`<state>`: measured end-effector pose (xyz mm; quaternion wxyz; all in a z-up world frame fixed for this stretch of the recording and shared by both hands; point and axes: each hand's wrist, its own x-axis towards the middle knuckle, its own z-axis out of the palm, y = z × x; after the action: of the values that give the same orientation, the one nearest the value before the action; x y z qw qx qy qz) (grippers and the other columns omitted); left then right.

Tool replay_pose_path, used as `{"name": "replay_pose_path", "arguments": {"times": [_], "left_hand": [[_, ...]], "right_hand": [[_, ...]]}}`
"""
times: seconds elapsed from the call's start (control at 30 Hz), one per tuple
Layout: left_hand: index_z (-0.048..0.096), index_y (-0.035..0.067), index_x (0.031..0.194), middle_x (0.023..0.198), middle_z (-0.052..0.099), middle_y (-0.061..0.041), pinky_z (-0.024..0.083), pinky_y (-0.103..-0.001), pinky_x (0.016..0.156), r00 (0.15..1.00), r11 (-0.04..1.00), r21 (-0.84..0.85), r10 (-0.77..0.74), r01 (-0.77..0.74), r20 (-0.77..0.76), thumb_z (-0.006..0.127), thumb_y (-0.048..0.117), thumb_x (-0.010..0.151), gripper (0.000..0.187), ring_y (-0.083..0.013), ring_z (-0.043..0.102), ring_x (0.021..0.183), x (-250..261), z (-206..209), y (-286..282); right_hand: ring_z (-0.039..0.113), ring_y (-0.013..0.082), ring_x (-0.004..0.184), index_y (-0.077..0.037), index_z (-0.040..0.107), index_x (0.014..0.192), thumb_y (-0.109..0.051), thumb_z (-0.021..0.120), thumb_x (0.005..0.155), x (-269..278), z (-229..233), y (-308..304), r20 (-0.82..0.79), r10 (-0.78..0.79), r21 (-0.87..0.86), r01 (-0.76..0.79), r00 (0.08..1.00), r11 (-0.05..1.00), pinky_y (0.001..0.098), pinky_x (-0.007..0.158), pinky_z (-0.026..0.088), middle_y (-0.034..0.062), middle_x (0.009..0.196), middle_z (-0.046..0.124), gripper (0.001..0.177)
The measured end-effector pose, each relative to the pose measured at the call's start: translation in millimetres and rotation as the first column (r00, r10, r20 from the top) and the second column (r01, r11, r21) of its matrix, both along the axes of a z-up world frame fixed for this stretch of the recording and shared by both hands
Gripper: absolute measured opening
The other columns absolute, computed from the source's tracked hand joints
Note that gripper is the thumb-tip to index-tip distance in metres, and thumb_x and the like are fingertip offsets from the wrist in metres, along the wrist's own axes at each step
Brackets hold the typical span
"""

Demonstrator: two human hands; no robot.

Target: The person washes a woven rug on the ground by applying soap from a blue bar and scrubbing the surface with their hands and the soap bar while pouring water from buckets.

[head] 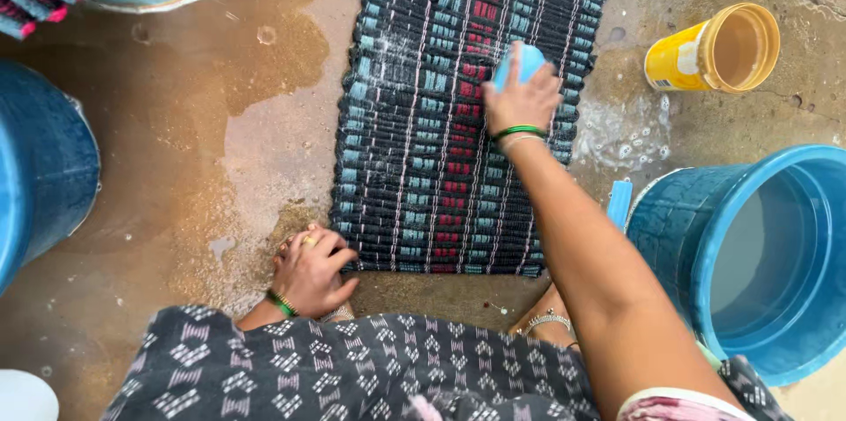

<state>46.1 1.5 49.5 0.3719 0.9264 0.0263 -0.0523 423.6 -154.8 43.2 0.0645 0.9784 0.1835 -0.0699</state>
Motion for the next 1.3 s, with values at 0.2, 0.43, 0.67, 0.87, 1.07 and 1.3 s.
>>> {"name": "replay_pose_path", "arguments": {"times": [0.2,0.43,0.67,0.87,1.07,1.3], "left_hand": [[0.071,0.008,0.092,0.098,0.064,-0.011,0.04,-0.054,0.105,0.993,0.986,0.163,-0.022,0.042,-0.119,0.072,0.01,0.075,0.017,-0.0316,0.061,0.106,-1,-11,-18],[0.07,0.005,0.079,0.091,0.065,-0.012,0.048,-0.053,0.099,0.993,0.964,0.252,-0.102,0.085,0.054,0.066,0.01,0.078,0.007,-0.0313,0.064,0.101,-14,-46,-20],[0.067,0.001,0.082,0.094,0.063,-0.017,0.05,-0.047,0.092,0.954,0.941,0.217,-0.284,0.259,0.093,0.063,0.011,0.079,0.011,-0.0332,0.063,0.099,-18,-49,-8],[0.067,0.0,0.095,0.107,0.067,-0.016,0.048,-0.046,0.105,0.941,0.987,0.102,-0.147,0.121,0.304,0.06,0.006,0.081,0.017,-0.0316,0.064,0.107,-23,-45,-7],[0.067,0.0,0.09,0.111,0.068,-0.019,0.049,-0.044,0.106,0.942,0.976,0.175,-0.174,0.127,0.288,0.061,0.002,0.076,0.015,-0.0312,0.065,0.11,-19,-48,-3],[0.069,0.003,0.089,0.103,0.068,-0.013,0.049,-0.043,0.102,0.985,0.985,0.097,-0.152,0.144,0.078,0.064,-0.001,0.078,0.012,-0.0297,0.065,0.113,-27,-50,-13]], "right_hand": [[0.056,0.0436,0.111,-0.027,0.044,0.153,-0.038,0.06,0.095,-146,6,35,-0.211,0.72,0.012,-0.735,0.661,0.678,0.0581,0.091,0.049,0.0408,0.14,0.044,0.061],[0.049,0.0476,0.123,-0.019,0.034,0.163,-0.046,0.057,0.096,5,-4,32,-0.061,0.082,0.043,-0.08,0.995,0.996,0.0579,0.102,0.046,0.0292,0.145,0.044,0.076],[0.065,0.0413,0.095,-0.035,0.041,0.154,-0.033,0.057,0.094,-155,-2,67,-0.255,0.834,-0.009,-0.864,0.489,0.504,0.0529,0.079,0.056,0.0424,0.128,0.051,0.062],[0.053,0.054,0.115,-0.027,0.054,0.142,-0.054,0.061,0.091,-28,7,88,0.166,0.539,-0.058,-0.538,0.826,0.841,0.0621,0.089,0.042,0.0337,0.139,0.05,0.058],[0.055,0.0483,0.114,-0.014,0.039,0.152,-0.043,0.062,0.089,-108,-10,113,-0.189,0.556,-0.113,-0.58,0.809,0.807,0.056,0.092,0.049,0.0356,0.139,0.047,0.073],[0.055,0.0442,0.113,-0.024,0.051,0.144,-0.044,0.058,0.099,-70,9,120,-0.185,0.756,-0.007,-0.77,0.628,0.638,0.0511,0.09,0.049,0.0349,0.147,0.042,0.05]]}}
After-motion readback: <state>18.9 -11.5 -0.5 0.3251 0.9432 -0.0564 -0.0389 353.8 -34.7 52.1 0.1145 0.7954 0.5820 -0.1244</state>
